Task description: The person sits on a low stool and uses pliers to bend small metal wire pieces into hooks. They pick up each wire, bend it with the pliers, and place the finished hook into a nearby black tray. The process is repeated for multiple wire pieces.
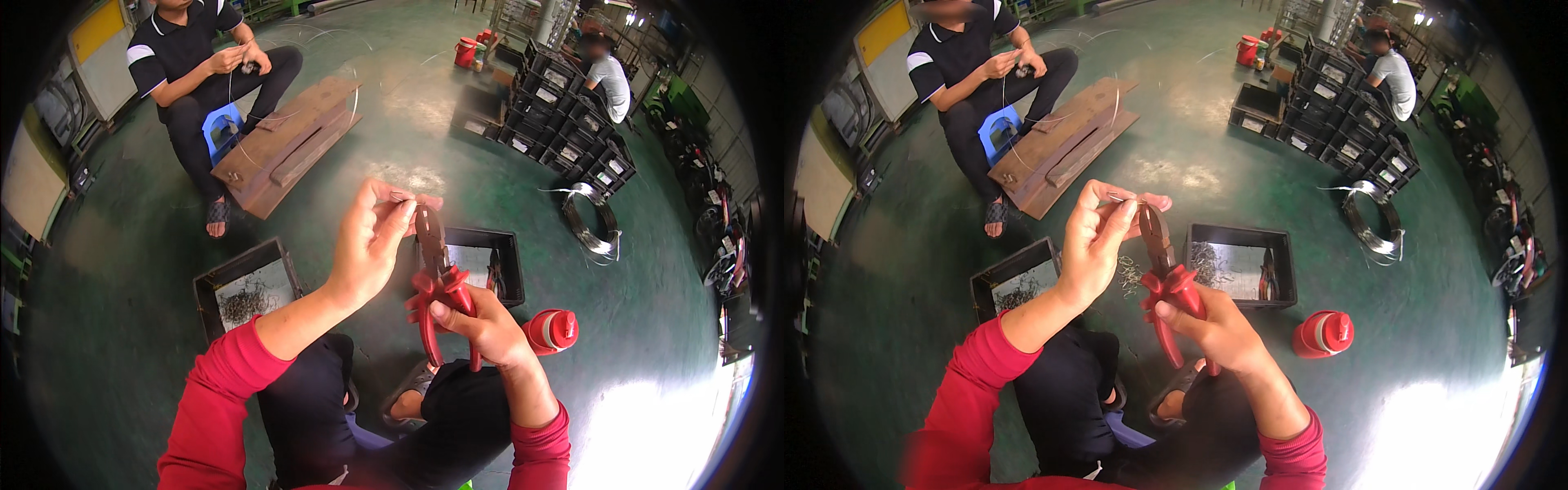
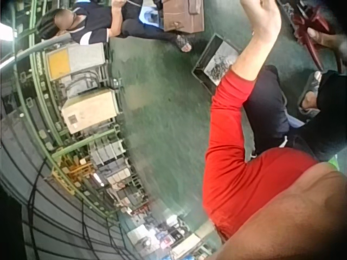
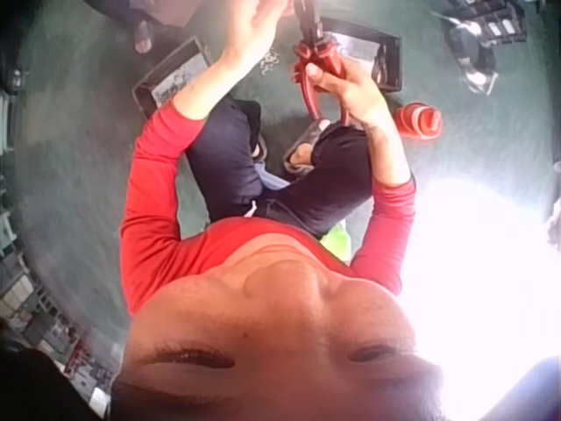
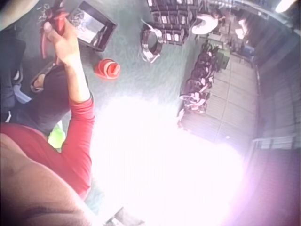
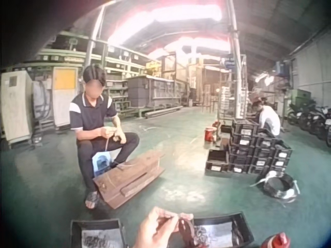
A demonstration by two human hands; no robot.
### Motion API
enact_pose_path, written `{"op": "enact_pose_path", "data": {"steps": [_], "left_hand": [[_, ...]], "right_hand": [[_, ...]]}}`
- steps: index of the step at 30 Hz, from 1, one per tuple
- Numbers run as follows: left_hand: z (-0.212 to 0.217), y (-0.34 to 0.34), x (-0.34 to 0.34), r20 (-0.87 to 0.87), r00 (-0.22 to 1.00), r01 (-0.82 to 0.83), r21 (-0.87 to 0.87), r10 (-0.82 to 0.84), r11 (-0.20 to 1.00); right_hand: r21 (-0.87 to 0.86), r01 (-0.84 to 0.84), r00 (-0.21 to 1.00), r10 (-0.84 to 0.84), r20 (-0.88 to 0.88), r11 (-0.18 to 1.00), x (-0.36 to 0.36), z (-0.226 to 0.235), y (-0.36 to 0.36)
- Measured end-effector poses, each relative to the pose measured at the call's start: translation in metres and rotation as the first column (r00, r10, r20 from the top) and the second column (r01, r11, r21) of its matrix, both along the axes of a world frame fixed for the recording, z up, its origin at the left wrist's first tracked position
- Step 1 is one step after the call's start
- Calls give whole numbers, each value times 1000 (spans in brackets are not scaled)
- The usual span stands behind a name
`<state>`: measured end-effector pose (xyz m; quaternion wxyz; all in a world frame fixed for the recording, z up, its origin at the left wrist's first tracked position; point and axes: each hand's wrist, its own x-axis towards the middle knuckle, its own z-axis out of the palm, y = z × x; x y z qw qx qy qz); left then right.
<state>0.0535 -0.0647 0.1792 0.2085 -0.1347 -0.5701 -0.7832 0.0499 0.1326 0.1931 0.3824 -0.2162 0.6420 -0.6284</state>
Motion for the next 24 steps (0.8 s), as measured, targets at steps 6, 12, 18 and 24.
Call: {"op": "enact_pose_path", "data": {"steps": [6, 12, 18, 24], "left_hand": [[-5, 2, -4, -81, 996, 44, -4, -44, 999], [-3, 1, -6, -62, 998, 6, -101, -12, 995], [13, -33, -4, 208, 978, 55, -118, -29, 991], [7, -30, 6, 410, 896, 293, -255, -172, 921]], "right_hand": [[-53, -12, 1000, 13, 23, 999, 1, 3, 2], [22, 50, 996, -48, -80, 998, 0, 5, 7], [199, 311, 800, -143, -583, 929, 1, -3, 15], [329, 316, 845, -106, -524, 890, -1, -6, 18]]}}
